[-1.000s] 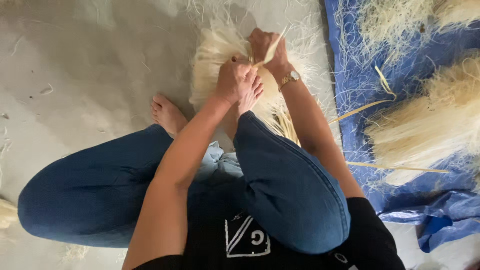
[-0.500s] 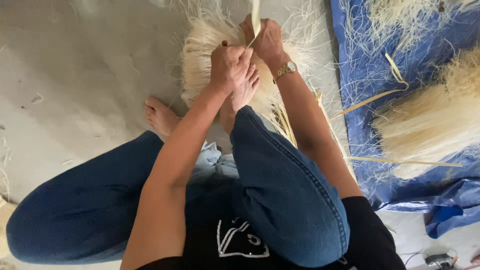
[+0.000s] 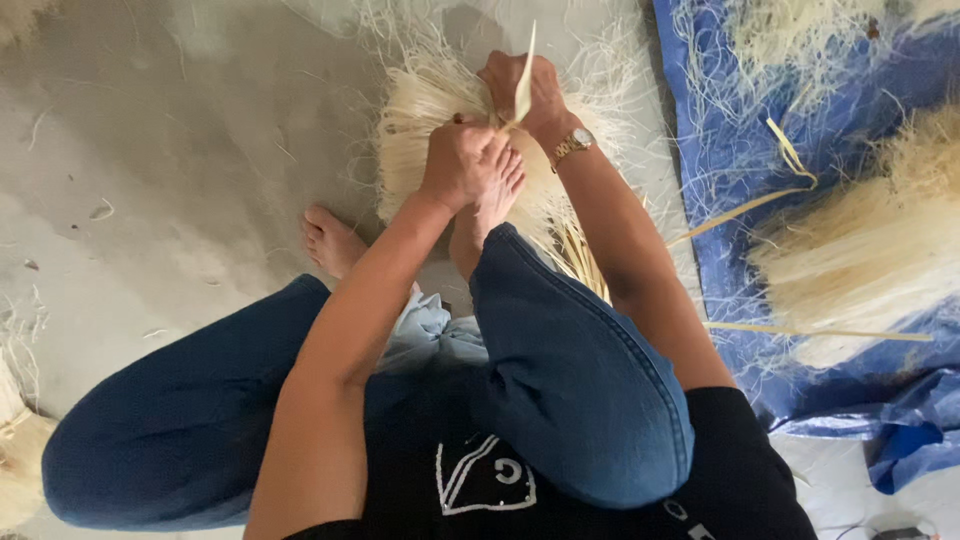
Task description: The person sits on the floor and bundles white fibrous material by hand. They gather the fibers, wrap a yellow strip around the bundle, and tie it securely. The person then places the finished bundle aside and repeats the process with another bundle.
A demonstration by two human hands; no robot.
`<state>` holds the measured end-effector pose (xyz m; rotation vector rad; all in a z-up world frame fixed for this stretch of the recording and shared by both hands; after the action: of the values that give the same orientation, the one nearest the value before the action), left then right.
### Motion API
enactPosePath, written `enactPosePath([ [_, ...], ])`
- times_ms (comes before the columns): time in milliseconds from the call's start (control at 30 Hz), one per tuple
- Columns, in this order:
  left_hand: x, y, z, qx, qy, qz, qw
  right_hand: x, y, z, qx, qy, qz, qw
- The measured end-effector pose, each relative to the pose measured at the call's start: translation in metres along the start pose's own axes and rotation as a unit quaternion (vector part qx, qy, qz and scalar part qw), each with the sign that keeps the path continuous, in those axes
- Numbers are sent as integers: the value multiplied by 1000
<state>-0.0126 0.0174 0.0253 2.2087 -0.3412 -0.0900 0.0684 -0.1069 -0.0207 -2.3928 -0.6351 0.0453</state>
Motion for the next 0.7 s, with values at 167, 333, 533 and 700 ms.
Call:
enactPosePath([
  [167, -4, -7, 9, -35, -5, -18, 999, -4, 8, 6, 12, -87, 59, 994],
  [333, 10, -2, 6, 29, 7, -4, 1000, -2, 9, 5, 114, -40, 20, 992],
  [533, 31, 7, 14, 123, -105, -83, 983, 3, -6, 0, -91, -97, -50, 990],
  [700, -2, 8, 15, 90, -128, -144, 977, -10, -16, -17, 74, -58, 133, 987],
])
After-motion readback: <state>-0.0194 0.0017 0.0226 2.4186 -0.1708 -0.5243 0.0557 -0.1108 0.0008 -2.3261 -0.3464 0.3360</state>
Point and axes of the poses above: each hand's wrist, its own x-axis towards the middle knuckle, its own z-axis out of the palm, y = z × x, the point moved 3 cm from there along x, towards the middle knuckle, and after that the axes turned 7 degrees about x, right-handed, at the moved point
